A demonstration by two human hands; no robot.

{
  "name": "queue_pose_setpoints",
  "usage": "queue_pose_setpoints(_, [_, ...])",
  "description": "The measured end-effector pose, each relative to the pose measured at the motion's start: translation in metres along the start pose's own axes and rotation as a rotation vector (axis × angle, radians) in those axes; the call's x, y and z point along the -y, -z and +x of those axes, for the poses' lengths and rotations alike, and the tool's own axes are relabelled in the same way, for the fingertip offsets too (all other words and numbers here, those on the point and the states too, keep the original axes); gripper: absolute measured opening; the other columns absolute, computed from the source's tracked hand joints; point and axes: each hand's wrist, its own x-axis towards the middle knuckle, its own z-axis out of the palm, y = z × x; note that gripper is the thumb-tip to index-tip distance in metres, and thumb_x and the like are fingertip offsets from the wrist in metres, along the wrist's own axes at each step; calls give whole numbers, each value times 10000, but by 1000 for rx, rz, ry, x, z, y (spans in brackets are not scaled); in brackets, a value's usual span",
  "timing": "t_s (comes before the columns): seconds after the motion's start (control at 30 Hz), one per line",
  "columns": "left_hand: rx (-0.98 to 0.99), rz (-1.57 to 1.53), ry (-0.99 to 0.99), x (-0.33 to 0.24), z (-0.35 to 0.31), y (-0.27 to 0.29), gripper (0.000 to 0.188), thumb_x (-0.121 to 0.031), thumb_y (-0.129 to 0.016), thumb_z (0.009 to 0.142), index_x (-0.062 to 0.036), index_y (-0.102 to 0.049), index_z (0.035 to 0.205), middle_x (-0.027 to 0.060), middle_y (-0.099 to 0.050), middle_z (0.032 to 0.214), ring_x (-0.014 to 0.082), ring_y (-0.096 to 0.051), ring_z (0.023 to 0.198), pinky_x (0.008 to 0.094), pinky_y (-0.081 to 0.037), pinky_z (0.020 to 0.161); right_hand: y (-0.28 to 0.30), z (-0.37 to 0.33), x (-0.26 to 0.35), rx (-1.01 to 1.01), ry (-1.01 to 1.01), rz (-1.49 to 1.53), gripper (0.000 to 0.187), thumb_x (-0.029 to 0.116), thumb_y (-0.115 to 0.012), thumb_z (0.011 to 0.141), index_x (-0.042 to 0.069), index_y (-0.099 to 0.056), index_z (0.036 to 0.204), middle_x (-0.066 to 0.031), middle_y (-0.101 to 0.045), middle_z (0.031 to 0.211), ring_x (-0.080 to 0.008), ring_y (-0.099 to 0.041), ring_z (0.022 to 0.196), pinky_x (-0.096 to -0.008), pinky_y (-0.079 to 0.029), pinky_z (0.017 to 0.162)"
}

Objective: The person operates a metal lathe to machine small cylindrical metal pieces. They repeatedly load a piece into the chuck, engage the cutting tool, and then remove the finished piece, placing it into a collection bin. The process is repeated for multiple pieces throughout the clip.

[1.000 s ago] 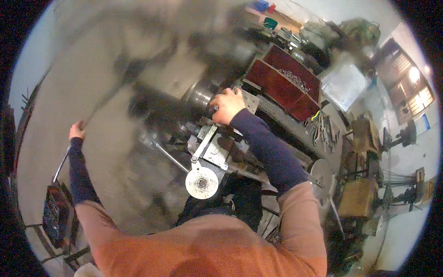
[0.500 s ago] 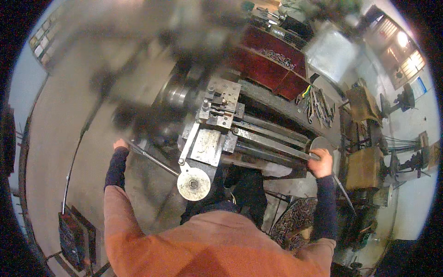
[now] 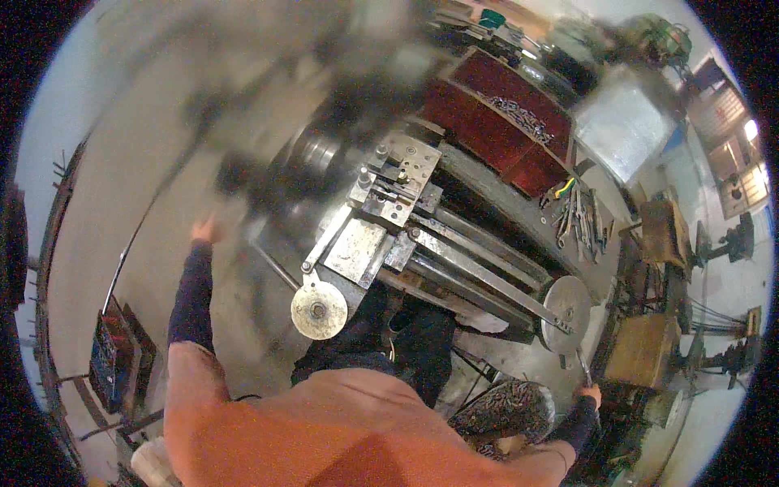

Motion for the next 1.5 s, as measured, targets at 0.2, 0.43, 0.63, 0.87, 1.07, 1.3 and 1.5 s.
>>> queue_pose_setpoints(0.2, [-217, -33, -2, -62, -53, -82, 387, -138, -590, 814, 130, -361, 974, 224, -602, 662, 276, -591, 445, 353, -469, 370, -46, -66, 61, -200, -73, -77, 368, 309, -663, 691, 31, -653, 931, -164, -640, 955, -316, -620, 855, -519, -485, 721])
queue_pose_setpoints(0.43, [-213, 13, -119, -39, -24, -72, 310, 47, -509, 712, 133, -352, 965, 205, -595, 653, 248, -599, 447, 321, -489, 383, -50, -206, 83, -231, -70, 97, 323, 269, -601, 701, 32, -657, 913, -185, -641, 945, -358, -618, 869, -485, -474, 756])
queue_pose_setpoints(0.63, [-226, 92, -343, -8, 1, -64, 294, 43, -511, 709, 126, -364, 951, 206, -592, 653, 260, -600, 452, 335, -500, 388, -51, -226, 84, -124, -210, 104, 407, 301, -575, 699, 24, -608, 996, -189, -613, 1020, -357, -585, 941, -426, -461, 805])
queue_pose_setpoints(0.87, [-259, 66, -255, -36, -27, -83, 249, 53, -508, 689, 143, -387, 887, 201, -576, 625, 256, -592, 445, 336, -498, 386, -51, -232, 84, -95, -124, 137, 458, 337, -555, 702, 0, -596, 1009, -204, -592, 1070, -361, -576, 963, -426, -448, 829])
queue_pose_setpoints(1.07, [-269, 247, -277, -60, -48, -91, 107, 19, -528, 666, 98, -474, 617, 165, -552, 546, 243, -565, 414, 333, -455, 363, -39, -157, 73, -387, 12, 31, 332, 309, -670, 630, 75, -669, 866, -177, -642, 828, -345, -620, 778, -457, -485, 698])
queue_pose_setpoints(1.3, [-72, 228, -392, -22, -11, -68, 95, 29, -545, 691, 87, -474, 712, 157, -534, 575, 243, -552, 443, 383, -484, 392, 26, -107, 111, -212, -157, -126, 361, 339, -536, 808, 112, -583, 1085, -72, -627, 1044, -276, -594, 958, -422, -381, 904])
queue_pose_setpoints(1.5, [352, 460, -930, 12, 75, 17, 250, 35, -544, 732, 66, -384, 922, 156, -510, 619, 260, -545, 495, 432, -490, 414, 11, -123, 115, -135, -116, -45, 326, 300, -491, 830, 106, -596, 1070, -92, -606, 1094, -284, -581, 1001, -430, -428, 857])
